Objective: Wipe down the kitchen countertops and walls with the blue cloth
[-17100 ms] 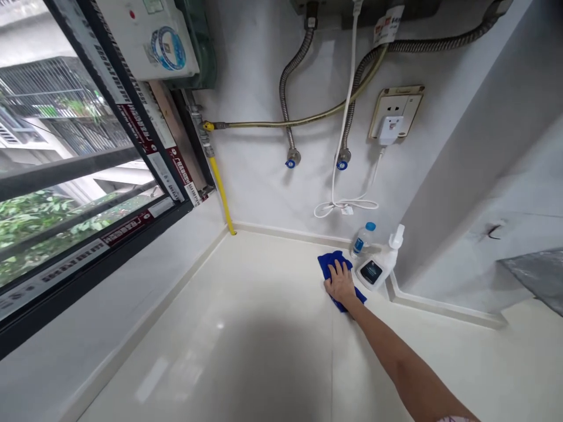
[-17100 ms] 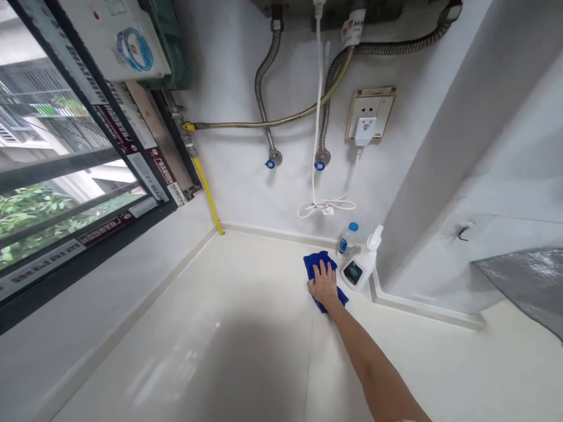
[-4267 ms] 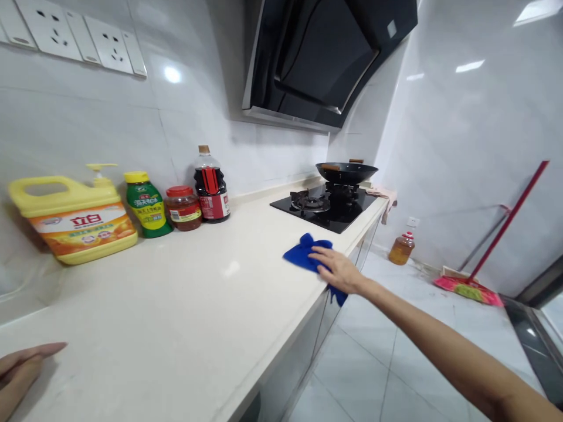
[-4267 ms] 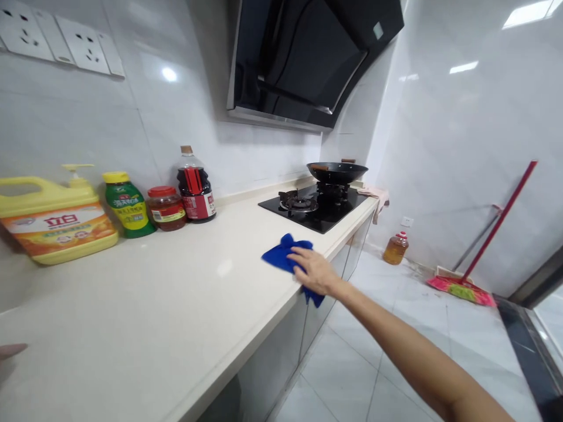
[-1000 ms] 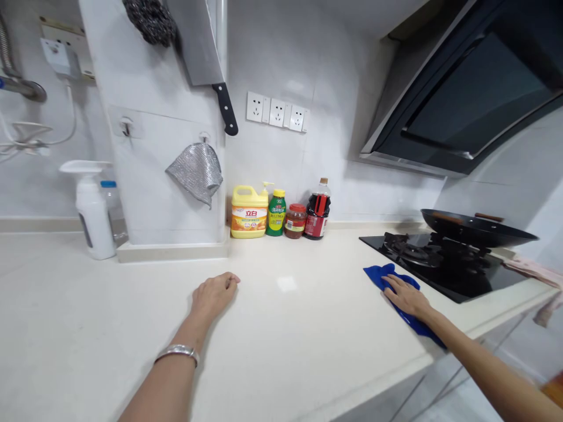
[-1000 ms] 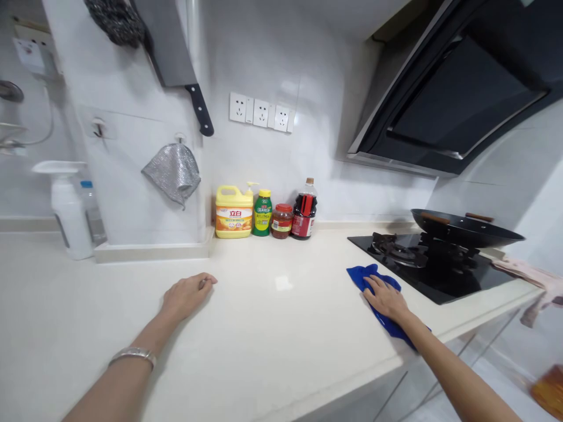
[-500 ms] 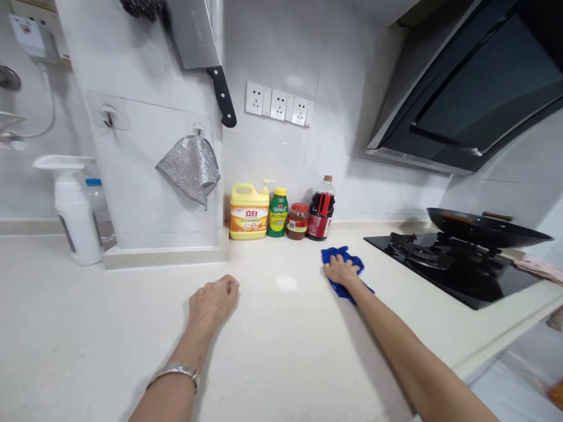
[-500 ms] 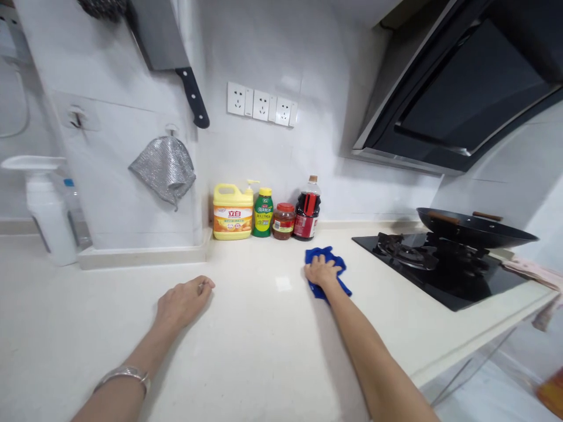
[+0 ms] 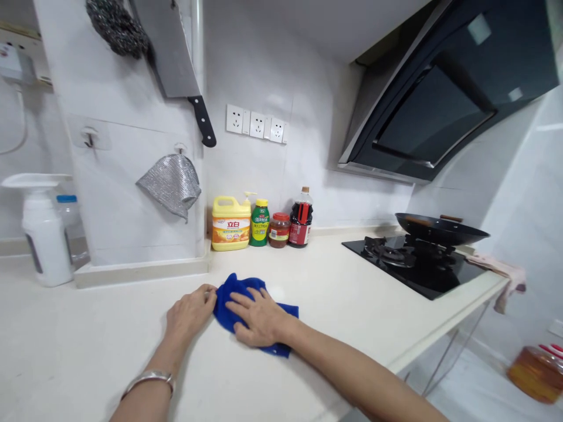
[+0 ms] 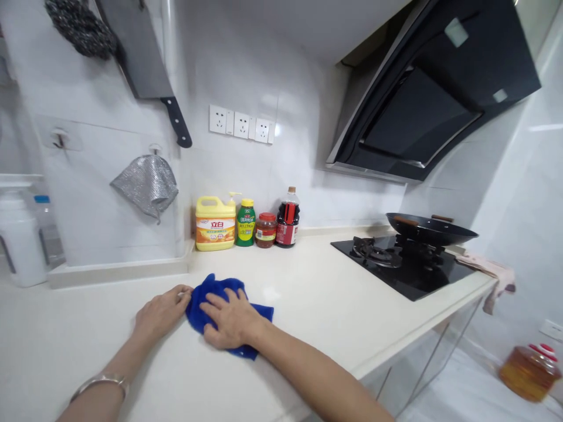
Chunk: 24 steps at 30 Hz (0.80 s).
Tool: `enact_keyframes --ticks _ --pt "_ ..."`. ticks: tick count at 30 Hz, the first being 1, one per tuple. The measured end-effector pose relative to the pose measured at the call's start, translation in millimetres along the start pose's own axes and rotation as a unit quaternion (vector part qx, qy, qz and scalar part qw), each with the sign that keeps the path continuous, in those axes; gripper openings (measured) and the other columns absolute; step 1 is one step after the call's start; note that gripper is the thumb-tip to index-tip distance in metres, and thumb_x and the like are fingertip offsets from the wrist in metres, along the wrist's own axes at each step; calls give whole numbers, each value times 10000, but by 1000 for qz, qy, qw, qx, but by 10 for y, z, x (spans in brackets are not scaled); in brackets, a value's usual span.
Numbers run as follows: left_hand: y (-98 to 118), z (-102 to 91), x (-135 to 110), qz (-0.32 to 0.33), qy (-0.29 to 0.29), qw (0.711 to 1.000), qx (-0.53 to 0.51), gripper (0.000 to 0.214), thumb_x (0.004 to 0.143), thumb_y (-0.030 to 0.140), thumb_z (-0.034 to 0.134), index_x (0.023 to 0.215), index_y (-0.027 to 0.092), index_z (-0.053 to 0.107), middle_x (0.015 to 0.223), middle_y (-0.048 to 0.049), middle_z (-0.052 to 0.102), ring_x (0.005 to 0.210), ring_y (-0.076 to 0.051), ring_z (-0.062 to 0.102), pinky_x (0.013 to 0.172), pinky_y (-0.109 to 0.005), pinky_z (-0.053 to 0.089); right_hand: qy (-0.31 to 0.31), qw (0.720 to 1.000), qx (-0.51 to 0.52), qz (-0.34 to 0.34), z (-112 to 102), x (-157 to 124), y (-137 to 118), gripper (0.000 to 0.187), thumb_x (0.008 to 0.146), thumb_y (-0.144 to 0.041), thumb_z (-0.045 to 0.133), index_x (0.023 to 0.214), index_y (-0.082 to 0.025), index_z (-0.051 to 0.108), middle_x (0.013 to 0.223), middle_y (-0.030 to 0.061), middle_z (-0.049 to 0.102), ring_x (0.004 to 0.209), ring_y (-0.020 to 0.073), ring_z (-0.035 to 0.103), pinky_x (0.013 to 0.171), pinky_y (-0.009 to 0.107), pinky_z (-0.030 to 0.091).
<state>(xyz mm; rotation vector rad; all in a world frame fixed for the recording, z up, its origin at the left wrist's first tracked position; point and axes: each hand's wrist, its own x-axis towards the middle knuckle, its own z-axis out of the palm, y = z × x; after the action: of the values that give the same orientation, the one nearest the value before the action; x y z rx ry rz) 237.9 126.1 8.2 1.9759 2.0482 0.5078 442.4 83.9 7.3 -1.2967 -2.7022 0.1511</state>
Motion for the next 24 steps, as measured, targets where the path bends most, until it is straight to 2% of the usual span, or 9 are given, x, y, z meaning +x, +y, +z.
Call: enact_keyframes --ticks 3,6,12,18,21,24 --pt "-50 4 20 12 -6 1000 -14 606 901 552 190 1268 300 602 1252 -123 706 1207 -375 623 1012 -474 434 12 998 25 -58 4 -311 -136 667 978 -472 455 1607 -267 370 1708 18 289 1537 428 248 1235 705 198" --pt "-83 1 16 18 -14 999 -24 607 903 545 190 1267 304 613 1268 -100 707 1223 -353 613 1029 -466 428 8 996 54 -73 -17 -626 -148 652 972 -465 503 1596 -314 386 1698 -4 313 1553 398 232 1244 694 185" --pt "-78 -31 -21 18 -28 999 -15 582 900 490 211 1216 325 671 1217 -87 725 1212 -354 607 1012 -470 426 3 988 116 -104 -80 -1058 136 607 956 -403 580 1547 -322 469 1667 24 381 1538 287 333 1287 556 156" --pt "-64 -62 -13 18 -36 999 2 601 905 504 196 1241 324 661 1266 -80 706 1219 -352 599 995 -464 428 63 989 110 -72 -87 -1065 691 531 946 -352 589 1471 -272 573 1615 71 463 1476 248 445 1266 470 258" --pt "-63 -73 0 11 -35 999 11 605 908 513 188 1246 330 656 1286 -59 696 1210 -338 601 976 -448 432 92 992 85 -21 -102 -986 984 522 937 -334 592 1448 -227 600 1598 99 484 1457 253 473 1248 444 307" --pt "-76 -80 30 3 -39 999 6 600 907 536 202 1245 333 655 1169 -55 725 1170 -328 610 941 -431 433 92 993 56 44 -148 -895 1234 535 954 -347 565 1463 -183 585 1611 127 458 1477 271 446 1250 454 304"
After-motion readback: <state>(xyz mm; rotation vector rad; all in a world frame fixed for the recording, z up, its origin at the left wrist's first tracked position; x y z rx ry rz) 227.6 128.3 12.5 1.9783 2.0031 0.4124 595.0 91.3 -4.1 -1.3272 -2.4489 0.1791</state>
